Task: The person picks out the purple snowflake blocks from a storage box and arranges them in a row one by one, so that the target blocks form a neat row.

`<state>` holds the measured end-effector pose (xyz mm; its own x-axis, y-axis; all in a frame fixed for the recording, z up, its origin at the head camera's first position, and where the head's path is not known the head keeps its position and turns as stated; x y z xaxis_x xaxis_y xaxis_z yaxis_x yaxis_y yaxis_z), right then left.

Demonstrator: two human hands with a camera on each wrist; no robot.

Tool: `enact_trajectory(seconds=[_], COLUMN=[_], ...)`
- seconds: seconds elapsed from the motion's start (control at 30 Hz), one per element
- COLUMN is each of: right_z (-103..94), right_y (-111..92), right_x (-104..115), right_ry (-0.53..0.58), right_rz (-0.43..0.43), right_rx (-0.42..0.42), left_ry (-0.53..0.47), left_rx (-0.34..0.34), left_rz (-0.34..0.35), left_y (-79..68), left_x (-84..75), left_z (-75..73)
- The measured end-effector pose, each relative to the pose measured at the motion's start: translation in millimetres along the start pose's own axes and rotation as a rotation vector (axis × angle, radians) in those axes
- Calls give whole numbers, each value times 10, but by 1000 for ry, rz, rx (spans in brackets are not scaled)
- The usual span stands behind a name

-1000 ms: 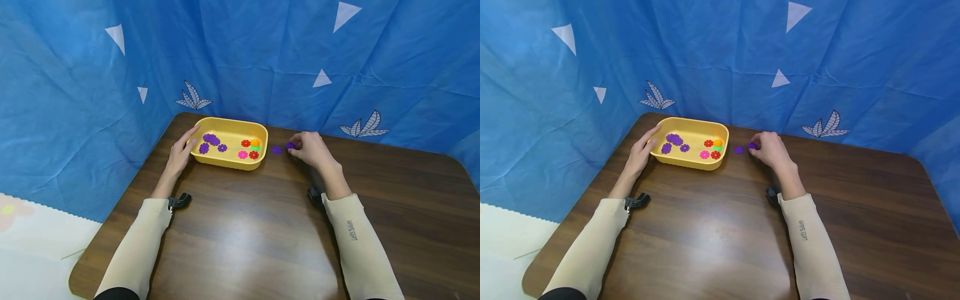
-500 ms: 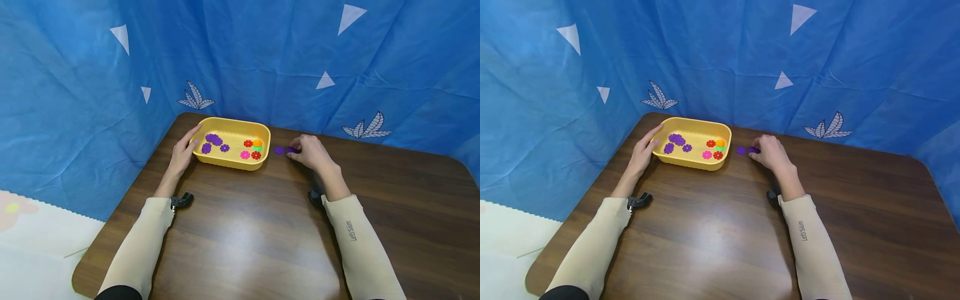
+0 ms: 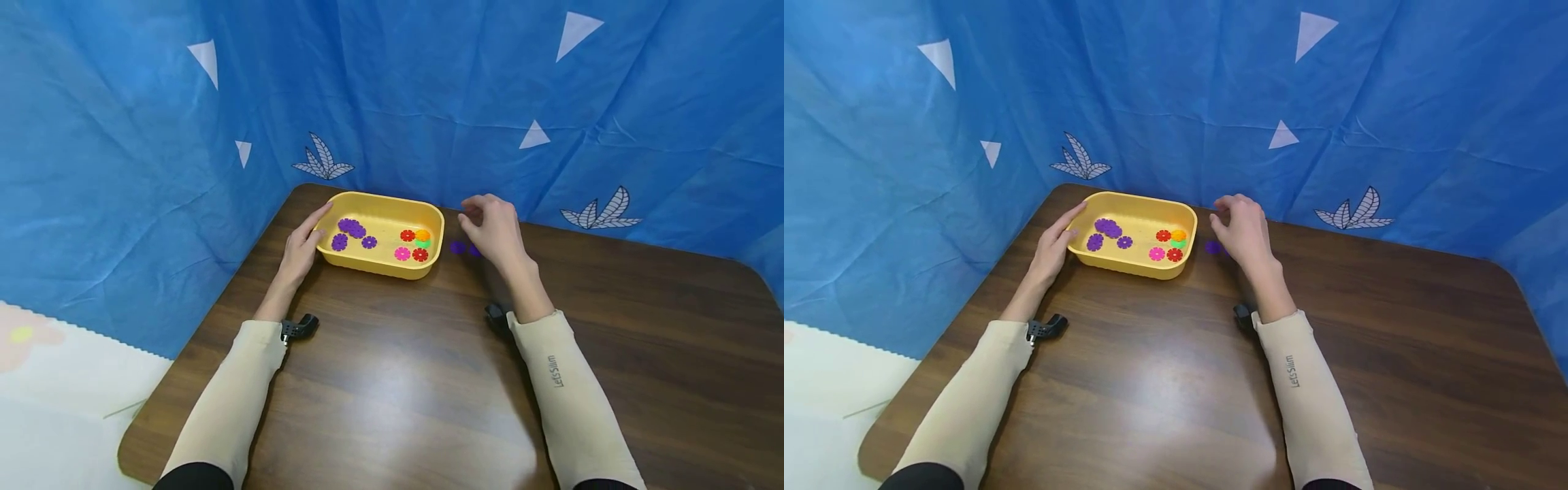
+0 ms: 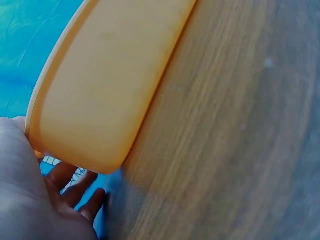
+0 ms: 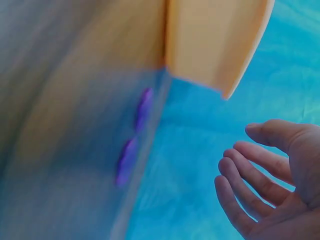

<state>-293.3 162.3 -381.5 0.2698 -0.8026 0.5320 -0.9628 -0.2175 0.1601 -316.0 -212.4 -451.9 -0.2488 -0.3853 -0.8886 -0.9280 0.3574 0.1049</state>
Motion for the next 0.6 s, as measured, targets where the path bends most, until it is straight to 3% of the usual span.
enact_trajectory(seconds=[0.07,0.17,0.43,0.6], right_z=[34,111,355,552], right_y=[64,161,381,488], right_x=[90,228,569,761], right_ry=[11,21,33,54], right_rz=[-1,-10,-18,-24], right_rx=[10,35,124,226], left_ry=[5,12,26,4], left_rx=[-3,-1,-21,-2], left_rz=[3,-2,23,25], left_y=[29,21,6,5], left_x=[86,83,67,-21], left_z=[8,21,47,91])
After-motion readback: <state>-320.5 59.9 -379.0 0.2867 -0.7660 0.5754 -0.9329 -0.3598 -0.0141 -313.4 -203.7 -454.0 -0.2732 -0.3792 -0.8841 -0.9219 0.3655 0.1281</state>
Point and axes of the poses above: each hand's wrist, its own y-axis towards the middle knuckle, its own z-axis out of the palm, x = y × z, the point moved 4 cm from there along y, towards the middle knuckle, and after that the axes turned 15 degrees about x, right-handed, at the moved point
